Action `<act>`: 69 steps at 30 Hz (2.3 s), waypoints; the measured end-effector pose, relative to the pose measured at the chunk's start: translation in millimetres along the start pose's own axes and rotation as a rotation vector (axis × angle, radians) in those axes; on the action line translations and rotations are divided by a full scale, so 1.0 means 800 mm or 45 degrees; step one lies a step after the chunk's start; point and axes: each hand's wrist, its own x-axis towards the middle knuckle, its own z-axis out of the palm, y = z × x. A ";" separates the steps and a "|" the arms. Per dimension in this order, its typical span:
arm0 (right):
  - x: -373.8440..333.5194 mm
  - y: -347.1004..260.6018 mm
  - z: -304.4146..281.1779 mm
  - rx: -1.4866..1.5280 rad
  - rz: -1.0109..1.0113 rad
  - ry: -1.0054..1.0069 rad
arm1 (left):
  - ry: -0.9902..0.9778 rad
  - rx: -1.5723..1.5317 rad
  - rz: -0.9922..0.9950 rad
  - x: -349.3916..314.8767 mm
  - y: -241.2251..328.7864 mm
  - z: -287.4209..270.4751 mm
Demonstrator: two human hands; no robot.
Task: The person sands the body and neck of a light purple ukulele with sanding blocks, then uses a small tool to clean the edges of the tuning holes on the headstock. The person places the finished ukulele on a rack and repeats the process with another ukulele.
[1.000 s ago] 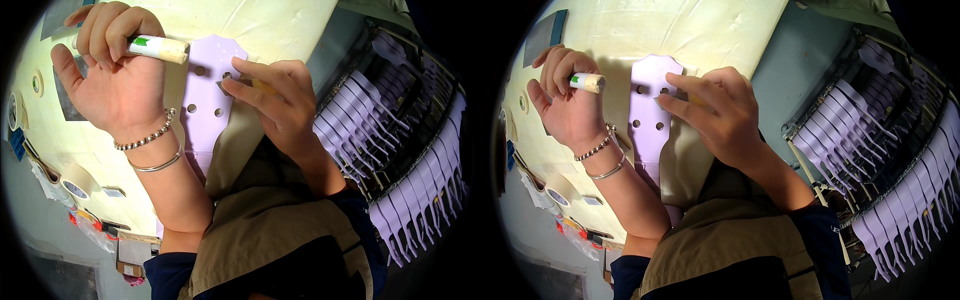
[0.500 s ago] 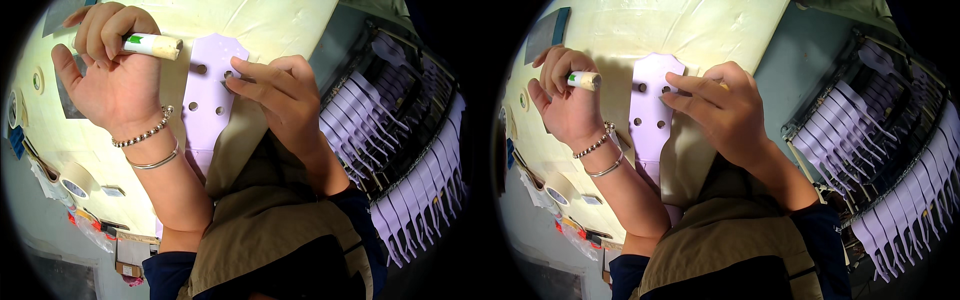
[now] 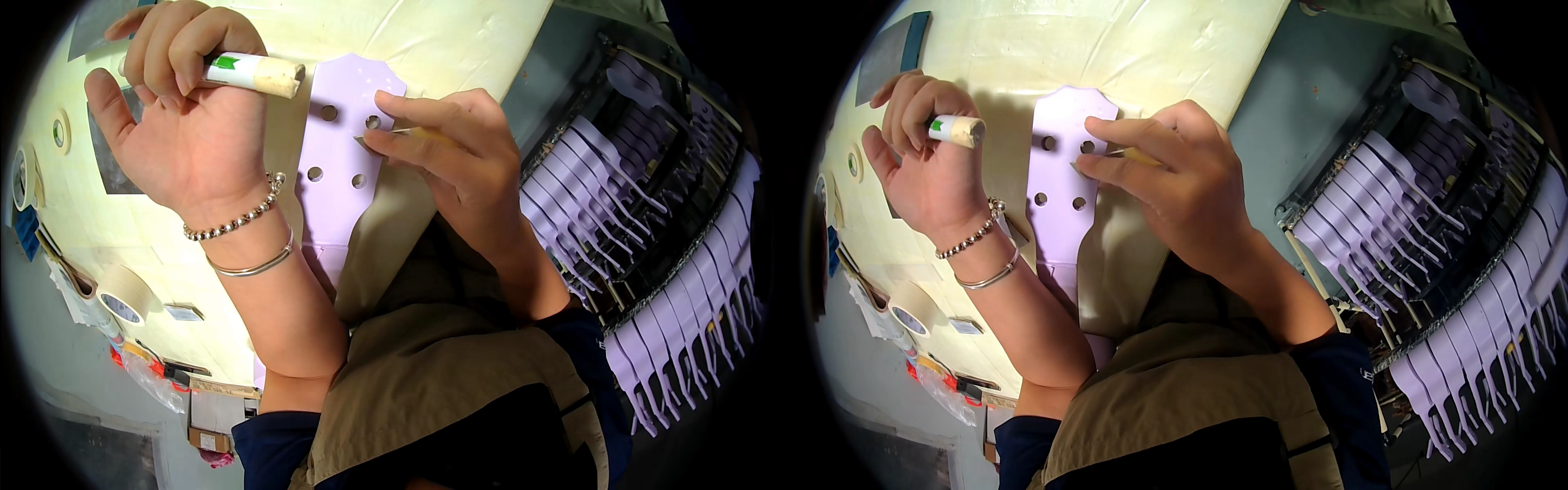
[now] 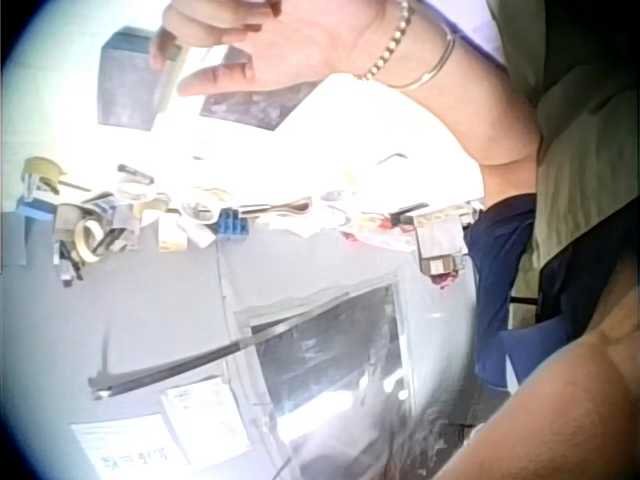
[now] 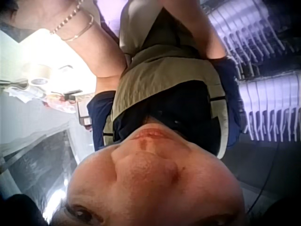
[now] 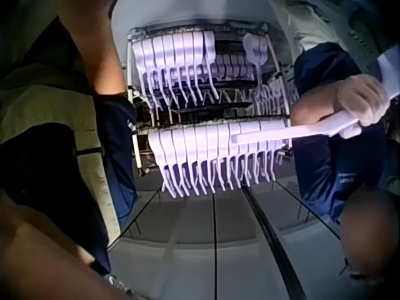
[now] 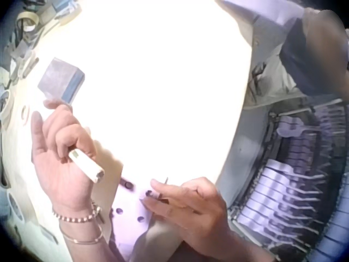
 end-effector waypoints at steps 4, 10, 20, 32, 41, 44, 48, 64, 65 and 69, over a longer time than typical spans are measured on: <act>-0.002 0.001 0.004 0.010 0.015 0.033 | 0.007 0.023 0.010 0.000 -0.001 0.001; -0.001 0.002 0.005 -0.067 -0.071 0.065 | 0.002 0.015 0.015 0.001 0.000 0.000; 0.000 0.005 0.005 -0.051 -0.075 0.081 | -0.004 0.031 0.030 0.001 0.000 -0.001; 0.014 -0.003 0.013 -0.006 -0.162 0.082 | -0.028 -0.110 0.109 -0.001 0.026 0.005; 0.019 -0.008 0.023 -0.080 -0.174 0.081 | -0.011 -0.159 0.089 -0.001 0.024 0.006; 0.019 -0.009 0.024 -0.109 -0.192 0.073 | -0.012 -0.156 0.090 -0.001 0.023 0.005; 0.020 -0.006 0.025 -0.095 -0.217 0.085 | -0.029 -0.125 0.089 0.000 0.022 0.003; 0.017 -0.009 0.022 -0.051 -0.153 0.056 | -0.038 -0.112 0.073 0.001 0.019 0.003; 0.018 -0.008 0.021 -0.032 -0.147 0.036 | -0.041 -0.119 0.072 0.001 0.019 0.003; 0.018 -0.007 0.024 0.023 -0.112 0.066 | -0.040 -0.114 0.072 -0.001 0.020 0.003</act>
